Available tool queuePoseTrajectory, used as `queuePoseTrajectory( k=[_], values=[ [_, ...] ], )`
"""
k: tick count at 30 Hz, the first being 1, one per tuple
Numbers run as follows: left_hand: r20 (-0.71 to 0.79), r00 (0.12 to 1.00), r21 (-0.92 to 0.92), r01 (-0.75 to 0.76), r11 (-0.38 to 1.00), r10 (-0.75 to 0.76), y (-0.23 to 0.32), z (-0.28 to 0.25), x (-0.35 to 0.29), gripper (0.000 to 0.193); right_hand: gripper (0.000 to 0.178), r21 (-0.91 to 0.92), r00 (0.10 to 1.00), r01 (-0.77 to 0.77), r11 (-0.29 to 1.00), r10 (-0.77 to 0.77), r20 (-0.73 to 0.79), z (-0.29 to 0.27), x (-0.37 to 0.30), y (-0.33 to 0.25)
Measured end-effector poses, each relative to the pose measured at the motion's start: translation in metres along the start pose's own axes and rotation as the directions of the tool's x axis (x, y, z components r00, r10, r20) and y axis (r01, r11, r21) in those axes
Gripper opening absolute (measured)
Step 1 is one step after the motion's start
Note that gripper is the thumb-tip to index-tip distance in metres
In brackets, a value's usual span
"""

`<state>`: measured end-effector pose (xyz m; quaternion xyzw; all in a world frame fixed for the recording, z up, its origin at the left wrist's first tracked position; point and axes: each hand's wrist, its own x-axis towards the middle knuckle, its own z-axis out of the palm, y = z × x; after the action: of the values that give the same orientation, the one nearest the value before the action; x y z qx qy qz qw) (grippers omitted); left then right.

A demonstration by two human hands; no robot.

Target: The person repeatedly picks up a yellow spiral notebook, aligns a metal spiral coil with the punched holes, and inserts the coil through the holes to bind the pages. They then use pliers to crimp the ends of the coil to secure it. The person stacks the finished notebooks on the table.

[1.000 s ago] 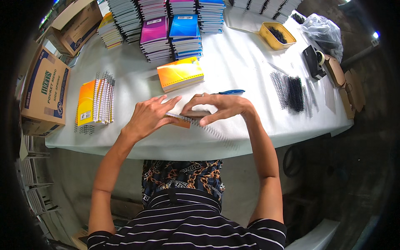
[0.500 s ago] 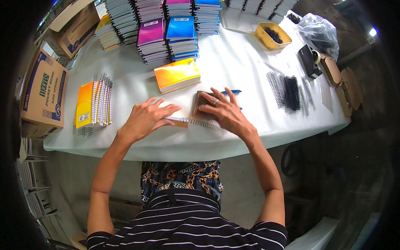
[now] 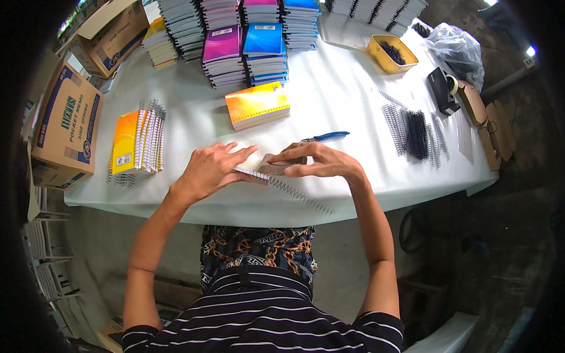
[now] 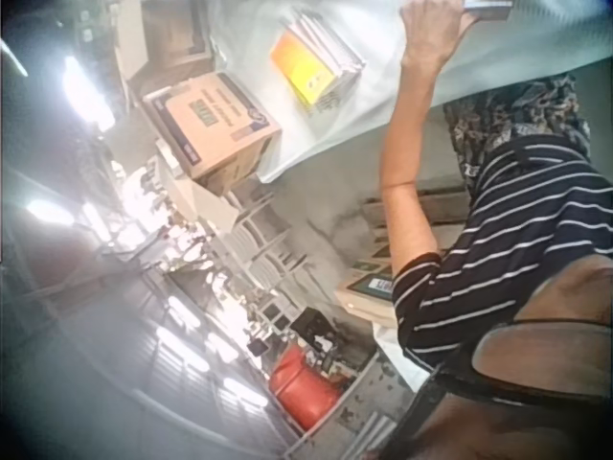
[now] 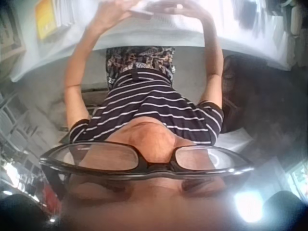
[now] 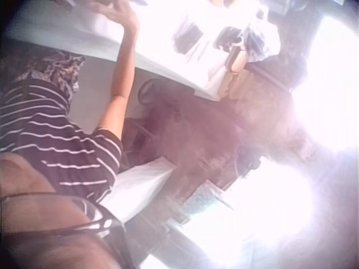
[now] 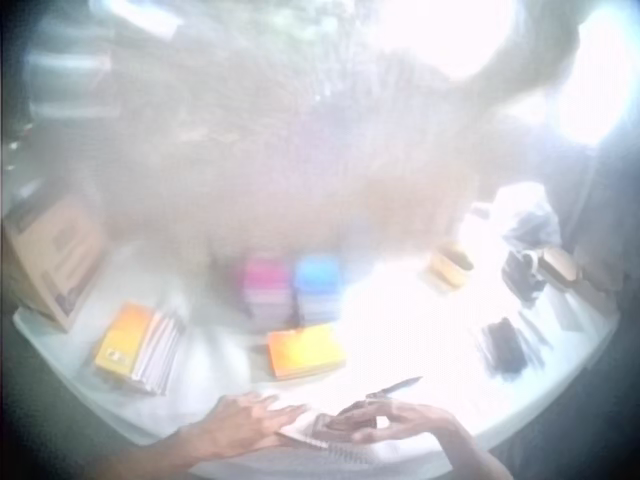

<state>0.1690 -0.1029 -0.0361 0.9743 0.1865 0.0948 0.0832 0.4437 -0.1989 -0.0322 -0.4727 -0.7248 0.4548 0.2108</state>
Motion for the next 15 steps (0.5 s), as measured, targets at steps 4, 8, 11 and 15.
queuePoseTrajectory(
  k=[4,8,11,15],
  values=[
    [0.017,0.997,-0.050,0.073,0.996,-0.073,0.005,0.003,0.005,0.077,0.066,0.396,0.986,0.164,0.904,-0.148,-0.070,-0.001,-0.009,0.001],
    [-0.086,0.996,-0.004,0.015,1.000,-0.015,-0.002,0.004,0.003,0.079,0.068,0.231,0.998,0.048,0.972,-0.037,-0.055,0.001,0.006,0.000],
    [-0.090,0.995,0.028,0.044,0.999,-0.041,-0.001,0.006,0.003,0.080,0.064,0.457,0.976,0.219,0.862,-0.193,-0.104,0.001,0.003,-0.003],
    [-0.070,0.994,0.042,0.089,0.995,-0.086,-0.005,0.004,0.003,0.080,0.070,0.285,0.994,0.090,0.954,-0.070,-0.078,0.004,0.016,0.000]
  ],
)
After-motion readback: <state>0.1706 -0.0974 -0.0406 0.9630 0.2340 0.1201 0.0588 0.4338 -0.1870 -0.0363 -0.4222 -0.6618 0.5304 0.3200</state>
